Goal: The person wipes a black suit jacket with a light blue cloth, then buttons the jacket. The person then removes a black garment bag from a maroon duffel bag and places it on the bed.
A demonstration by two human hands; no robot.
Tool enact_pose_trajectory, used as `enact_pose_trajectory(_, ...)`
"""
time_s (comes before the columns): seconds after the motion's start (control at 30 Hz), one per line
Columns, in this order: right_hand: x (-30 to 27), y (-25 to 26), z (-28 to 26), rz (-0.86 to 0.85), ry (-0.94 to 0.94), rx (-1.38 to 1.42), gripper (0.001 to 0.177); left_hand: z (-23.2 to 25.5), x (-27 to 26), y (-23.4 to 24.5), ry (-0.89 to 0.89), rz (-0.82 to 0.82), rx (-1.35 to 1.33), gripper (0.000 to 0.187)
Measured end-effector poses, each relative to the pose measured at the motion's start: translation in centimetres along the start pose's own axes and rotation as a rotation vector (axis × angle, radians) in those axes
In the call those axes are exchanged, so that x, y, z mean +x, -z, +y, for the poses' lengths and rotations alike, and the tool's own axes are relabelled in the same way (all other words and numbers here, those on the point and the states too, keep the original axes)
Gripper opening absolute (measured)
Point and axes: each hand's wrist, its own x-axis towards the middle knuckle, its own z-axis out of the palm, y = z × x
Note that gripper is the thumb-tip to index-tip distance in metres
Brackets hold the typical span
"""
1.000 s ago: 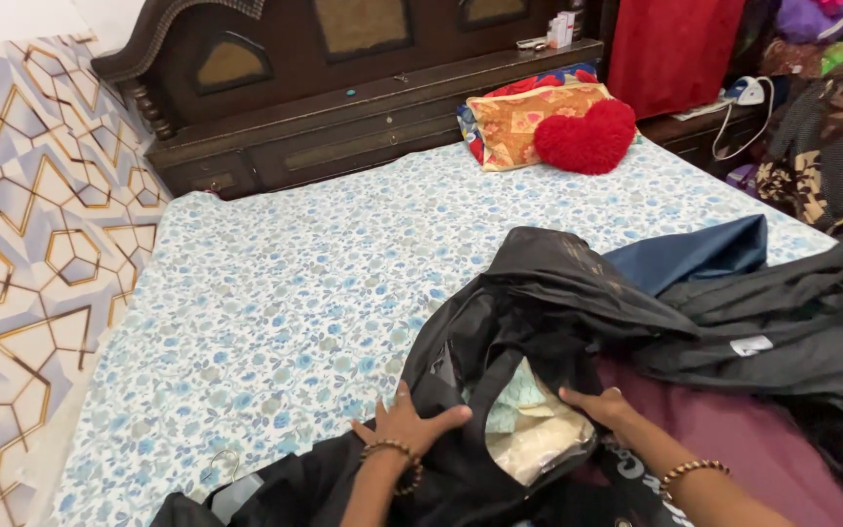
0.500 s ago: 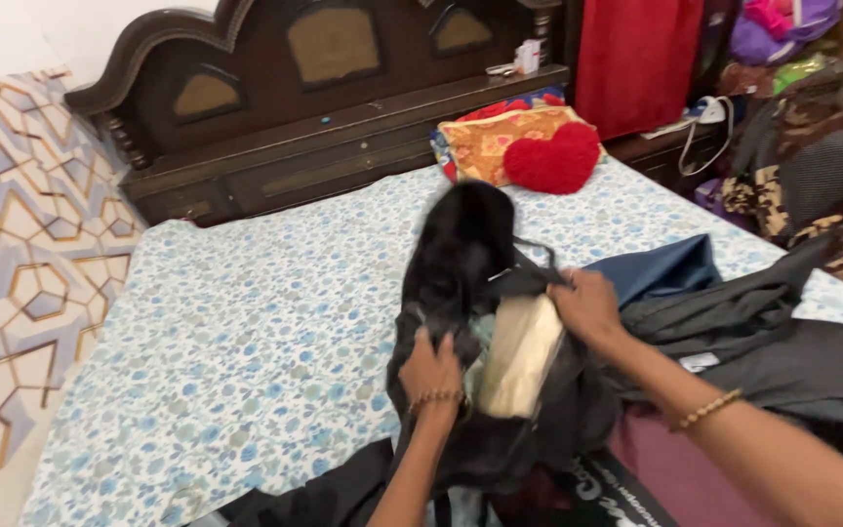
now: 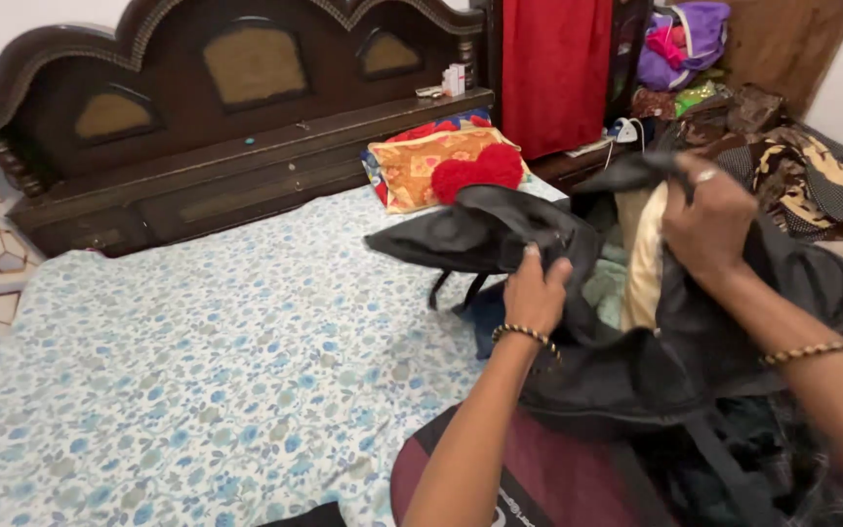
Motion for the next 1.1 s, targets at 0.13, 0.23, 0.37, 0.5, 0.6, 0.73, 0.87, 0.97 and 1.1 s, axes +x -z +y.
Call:
enact_pose_trajectory(0.13,-6.6,-0.1,0.9,-0.598,-0.195,-0.163,0.042,-5.4,-3.3,-2.5,0.309,-0.406,0.215,0.082)
enact_pose_trajectory(0.23,-11.4,-2.2,1.2,-0.973,-0.255,-0.188,0.065,-10.2,-6.0,-1.1,0.268,-0.405,0.252,0.089)
enact_pose_trajectory(0.37,-15.8,-6.7,1.8,-1.305,-0.132,-0.27,0.073,-12.9,-9.7,3.4,0.367,-0.429,0.282,0.086)
enact_pose_trajectory(0.5,-15.6,-7.2,-0.5,-1.502,-0.139,-0.271,0.076,-12.6,-12.8,7.2,0.4,-0.434,0.379,0.086)
enact_pose_trajectory(0.6,-13.8,-4.5,-3.8,-1.568,-0.154,-0.311,0.082,-12.6,-15.1,9.6,0.396,-0.39,0.406,0.085)
enact_pose_trajectory(0.73,-13.5,1.2,-8.0,-1.276,-0.167,-0.165,0.084,-12.2,-18.9,10.1,0.447,-0.384,0.473,0.086)
enact_pose_trajectory(0.87,-16.3,8.0,-10.9,-0.873,-0.112,-0.002,0.077,-11.7,-23.8,9.0,0.529,-0.416,0.419,0.099)
enact_pose_trajectory(0.97,-18.2,13.6,-12.3,-0.752,-0.076,0.001,0.07,-11.0,-27.6,8.2,0.542,-0.442,0.397,0.112)
enact_pose_trajectory(1.1,-22.6,20.2,-13.0,-0.675,-0.346,0.008,0.067,-9.6,-31.9,7.1,0.578,-0.532,0.441,0.127)
